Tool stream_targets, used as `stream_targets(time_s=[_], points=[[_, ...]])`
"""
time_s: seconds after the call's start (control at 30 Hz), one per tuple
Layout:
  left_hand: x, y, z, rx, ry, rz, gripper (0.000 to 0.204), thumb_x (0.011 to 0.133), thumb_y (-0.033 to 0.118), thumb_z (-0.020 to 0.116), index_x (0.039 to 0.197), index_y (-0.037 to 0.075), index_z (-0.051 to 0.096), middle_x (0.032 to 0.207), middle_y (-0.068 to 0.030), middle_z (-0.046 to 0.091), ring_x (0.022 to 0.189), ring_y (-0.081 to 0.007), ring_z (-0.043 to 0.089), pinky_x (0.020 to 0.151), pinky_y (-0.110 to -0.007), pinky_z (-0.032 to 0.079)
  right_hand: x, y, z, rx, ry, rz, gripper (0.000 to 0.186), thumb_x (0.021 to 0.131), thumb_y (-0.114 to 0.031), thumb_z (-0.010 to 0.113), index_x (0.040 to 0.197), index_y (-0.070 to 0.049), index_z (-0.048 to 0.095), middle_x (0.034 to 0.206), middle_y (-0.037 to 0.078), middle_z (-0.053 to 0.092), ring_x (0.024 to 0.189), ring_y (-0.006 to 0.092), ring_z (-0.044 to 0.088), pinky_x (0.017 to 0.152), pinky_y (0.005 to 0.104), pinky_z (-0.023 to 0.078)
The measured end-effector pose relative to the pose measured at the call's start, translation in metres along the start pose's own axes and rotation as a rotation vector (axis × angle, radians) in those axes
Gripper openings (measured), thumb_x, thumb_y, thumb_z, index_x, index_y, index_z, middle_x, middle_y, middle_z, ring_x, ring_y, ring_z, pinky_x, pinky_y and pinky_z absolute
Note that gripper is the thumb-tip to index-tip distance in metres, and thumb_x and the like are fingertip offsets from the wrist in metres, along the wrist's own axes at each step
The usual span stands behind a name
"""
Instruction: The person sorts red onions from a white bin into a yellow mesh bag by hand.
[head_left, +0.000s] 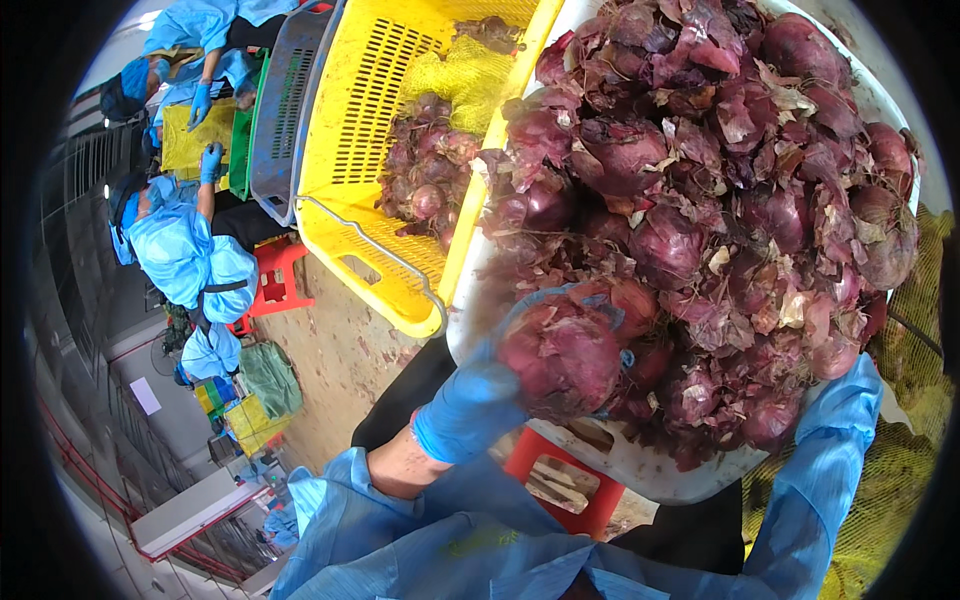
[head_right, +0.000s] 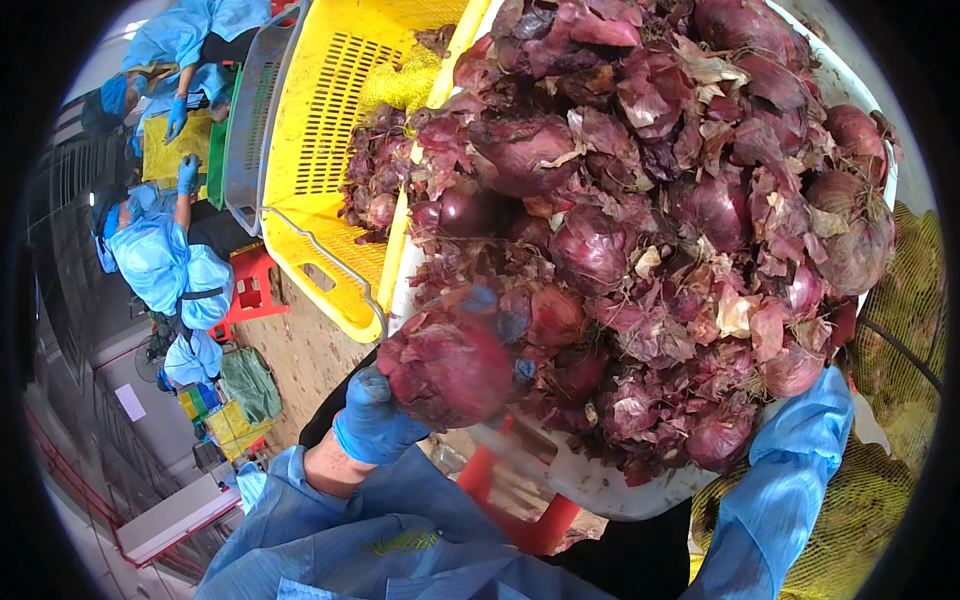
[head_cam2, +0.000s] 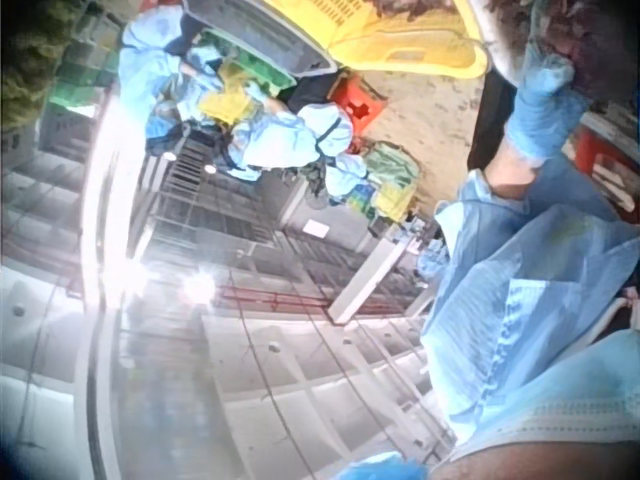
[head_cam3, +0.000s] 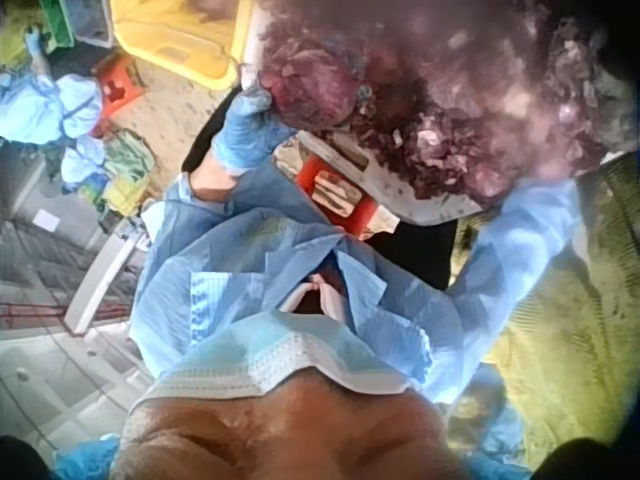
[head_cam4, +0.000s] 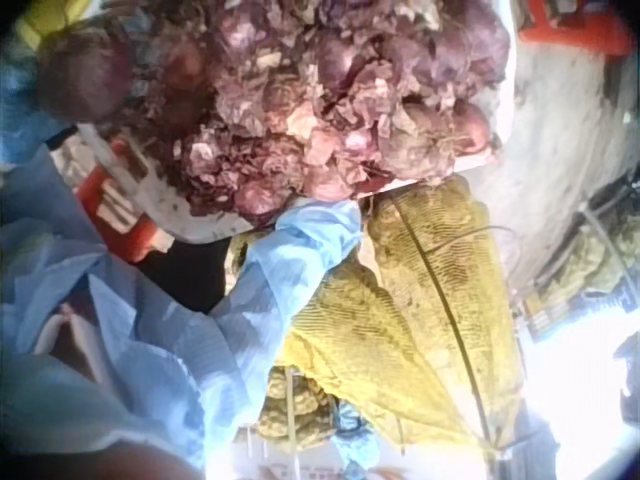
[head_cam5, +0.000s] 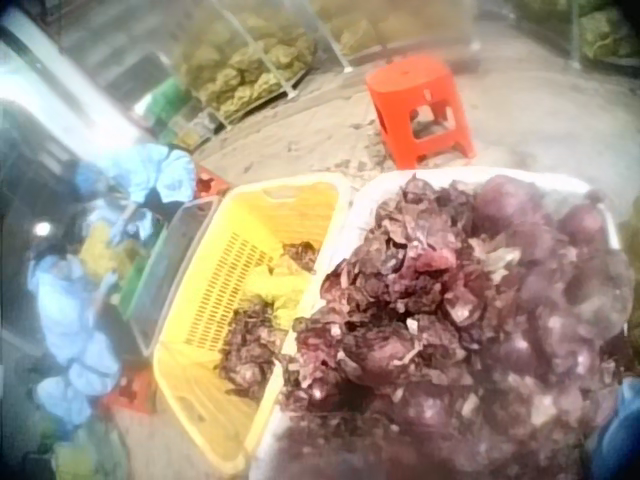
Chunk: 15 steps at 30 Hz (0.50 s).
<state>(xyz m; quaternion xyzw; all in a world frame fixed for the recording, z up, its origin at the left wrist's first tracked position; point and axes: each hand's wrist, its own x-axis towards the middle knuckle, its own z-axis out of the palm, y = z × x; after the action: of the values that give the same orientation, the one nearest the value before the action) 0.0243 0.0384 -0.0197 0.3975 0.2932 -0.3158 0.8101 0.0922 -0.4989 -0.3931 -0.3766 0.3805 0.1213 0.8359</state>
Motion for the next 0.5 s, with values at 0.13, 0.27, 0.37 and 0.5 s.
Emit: stream_targets(time_s=[0.13,0.27,0.37,0.5], points=[[-0.007,-0.005,0.004,-0.004,0.016,0.031,0.088,0.074,0.034,0.068,0.146,0.005,0.028,0.145,-0.0130,0.038,0.131,-0.0308,0.041,0.109,-0.050,0.035,-0.005,-0.011,0.010,-0.011,-0.025,-0.014,0.033,0.094,-0.033,0.052,0.111,-0.007,0.064,0.102,0.008,0.068,0.092,0.0232,0.064,0.084,0.0395,0.051],[-0.014,-0.005,-0.004,0.003,-0.043,0.163,0.083,0.076,0.037,0.061,0.146,0.004,0.029,0.146,-0.0139,0.038,0.132,-0.0313,0.040,0.111,-0.049,0.032,-0.026,-0.035,0.041,-0.060,-0.071,-0.053,0.032,0.093,-0.032,0.053,0.110,-0.007,0.064,0.102,0.008,0.068,0.092,0.0230,0.064,0.083,0.0395,0.051],[-0.014,-0.001,-0.003,-0.146,-0.049,0.173,0.080,0.075,0.034,0.063,0.142,0.002,0.034,0.143,-0.0165,0.041,0.131,-0.0327,0.041,0.111,-0.052,0.031,-0.045,-0.068,0.055,-0.089,-0.114,-0.117,0.032,0.093,-0.032,0.053,0.110,-0.007,0.064,0.102,0.008,0.068,0.092,0.0229,0.064,0.083,0.0395,0.051],[-0.006,-0.008,-0.028,-0.500,-0.093,0.104,0.077,0.078,0.031,0.065,0.140,-0.002,0.035,0.141,-0.0197,0.043,0.130,-0.0403,0.040,0.111,-0.059,0.027,-0.080,-0.100,0.096,-0.161,-0.023,-0.283,0.028,0.091,-0.029,0.058,0.108,-0.008,0.064,0.101,0.008,0.068,0.088,0.0220,0.064,0.077,0.0382,0.052]])
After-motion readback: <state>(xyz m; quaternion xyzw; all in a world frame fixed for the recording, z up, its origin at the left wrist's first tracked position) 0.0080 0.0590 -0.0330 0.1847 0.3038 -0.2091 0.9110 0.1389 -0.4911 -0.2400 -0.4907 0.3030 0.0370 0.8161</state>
